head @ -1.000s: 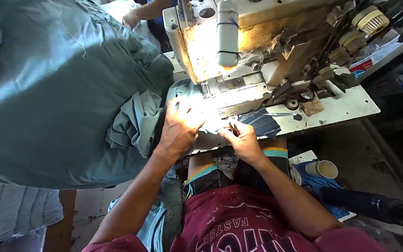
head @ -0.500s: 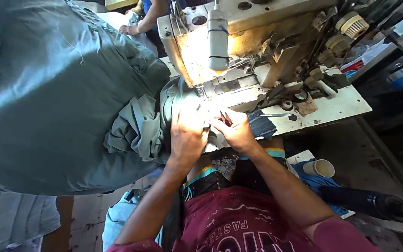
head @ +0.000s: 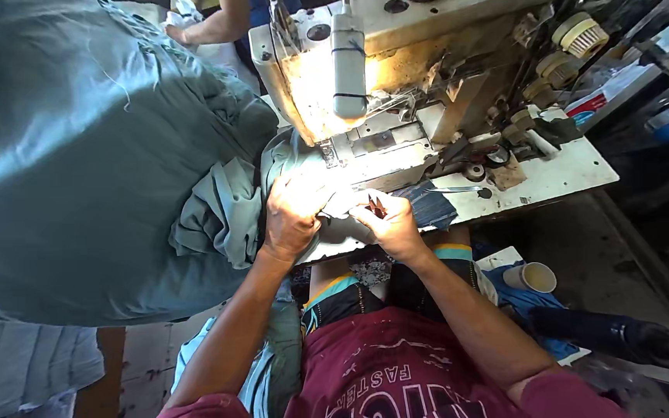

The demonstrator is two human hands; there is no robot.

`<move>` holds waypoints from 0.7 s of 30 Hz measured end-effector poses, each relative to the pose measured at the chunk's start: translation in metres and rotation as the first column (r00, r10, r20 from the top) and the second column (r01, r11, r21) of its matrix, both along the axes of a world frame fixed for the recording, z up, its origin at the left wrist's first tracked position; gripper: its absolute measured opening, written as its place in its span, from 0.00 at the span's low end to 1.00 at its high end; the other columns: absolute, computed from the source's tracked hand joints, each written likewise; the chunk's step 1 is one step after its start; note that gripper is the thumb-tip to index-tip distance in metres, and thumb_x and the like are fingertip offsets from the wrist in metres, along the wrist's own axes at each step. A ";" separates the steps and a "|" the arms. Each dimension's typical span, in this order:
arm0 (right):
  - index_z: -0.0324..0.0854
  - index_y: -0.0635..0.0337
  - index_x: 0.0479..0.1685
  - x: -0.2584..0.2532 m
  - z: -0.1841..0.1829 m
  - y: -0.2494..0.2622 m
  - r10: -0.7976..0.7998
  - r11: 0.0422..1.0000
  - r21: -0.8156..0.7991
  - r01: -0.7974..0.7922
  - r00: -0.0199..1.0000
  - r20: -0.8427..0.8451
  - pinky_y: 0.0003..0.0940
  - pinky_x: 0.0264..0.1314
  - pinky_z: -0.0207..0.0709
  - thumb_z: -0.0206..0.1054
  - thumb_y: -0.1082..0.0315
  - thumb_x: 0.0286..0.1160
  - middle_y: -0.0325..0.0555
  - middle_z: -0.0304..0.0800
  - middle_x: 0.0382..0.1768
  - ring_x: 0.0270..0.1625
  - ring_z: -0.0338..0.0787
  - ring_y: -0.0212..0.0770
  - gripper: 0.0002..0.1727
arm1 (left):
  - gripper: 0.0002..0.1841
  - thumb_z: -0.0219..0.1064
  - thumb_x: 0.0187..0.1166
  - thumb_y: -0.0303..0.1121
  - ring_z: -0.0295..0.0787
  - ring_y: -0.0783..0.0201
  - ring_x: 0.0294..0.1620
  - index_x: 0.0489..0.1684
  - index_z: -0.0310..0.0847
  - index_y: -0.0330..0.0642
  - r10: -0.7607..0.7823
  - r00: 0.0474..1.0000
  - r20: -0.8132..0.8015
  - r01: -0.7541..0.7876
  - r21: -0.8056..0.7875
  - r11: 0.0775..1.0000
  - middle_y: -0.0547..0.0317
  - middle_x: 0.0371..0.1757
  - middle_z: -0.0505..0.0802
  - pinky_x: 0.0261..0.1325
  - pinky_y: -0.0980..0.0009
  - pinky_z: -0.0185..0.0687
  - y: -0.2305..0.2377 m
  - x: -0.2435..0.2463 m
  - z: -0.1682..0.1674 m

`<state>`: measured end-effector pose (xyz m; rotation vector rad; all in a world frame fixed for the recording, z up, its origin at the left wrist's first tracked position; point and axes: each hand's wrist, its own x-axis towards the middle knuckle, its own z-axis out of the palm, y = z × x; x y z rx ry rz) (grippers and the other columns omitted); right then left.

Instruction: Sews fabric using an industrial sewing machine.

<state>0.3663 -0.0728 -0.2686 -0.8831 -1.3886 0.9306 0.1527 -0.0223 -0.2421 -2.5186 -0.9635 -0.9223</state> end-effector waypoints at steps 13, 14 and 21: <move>0.88 0.64 0.51 -0.008 0.000 0.022 -0.076 0.996 0.062 0.071 0.993 0.085 0.26 0.29 0.81 0.73 0.73 0.76 0.42 0.91 0.33 0.28 0.85 0.30 0.09 | 0.18 0.57 0.75 0.27 0.88 0.49 0.63 0.54 0.94 0.51 -0.016 0.991 -0.135 0.002 -0.099 0.995 0.54 0.54 0.96 0.76 0.49 0.71 0.028 -0.013 0.024; 0.88 0.63 0.52 -0.009 0.001 0.024 -0.096 0.994 0.069 0.089 0.990 0.105 0.26 0.28 0.81 0.73 0.72 0.76 0.42 0.91 0.32 0.27 0.84 0.30 0.09 | 0.19 0.57 0.76 0.27 0.88 0.51 0.65 0.55 0.93 0.52 -0.014 0.992 -0.127 0.000 -0.113 0.994 0.56 0.57 0.96 0.76 0.49 0.72 0.032 -0.014 0.025; 0.87 0.59 0.54 -0.013 -0.001 0.031 -0.147 0.987 0.086 0.134 0.976 0.161 0.31 0.31 0.82 0.71 0.70 0.79 0.45 0.90 0.38 0.31 0.85 0.35 0.09 | 0.14 0.70 0.67 0.35 0.79 0.48 0.70 0.48 0.92 0.44 -0.116 0.990 -0.085 0.082 -0.330 0.940 0.50 0.65 0.87 0.71 0.49 0.74 0.010 -0.008 0.040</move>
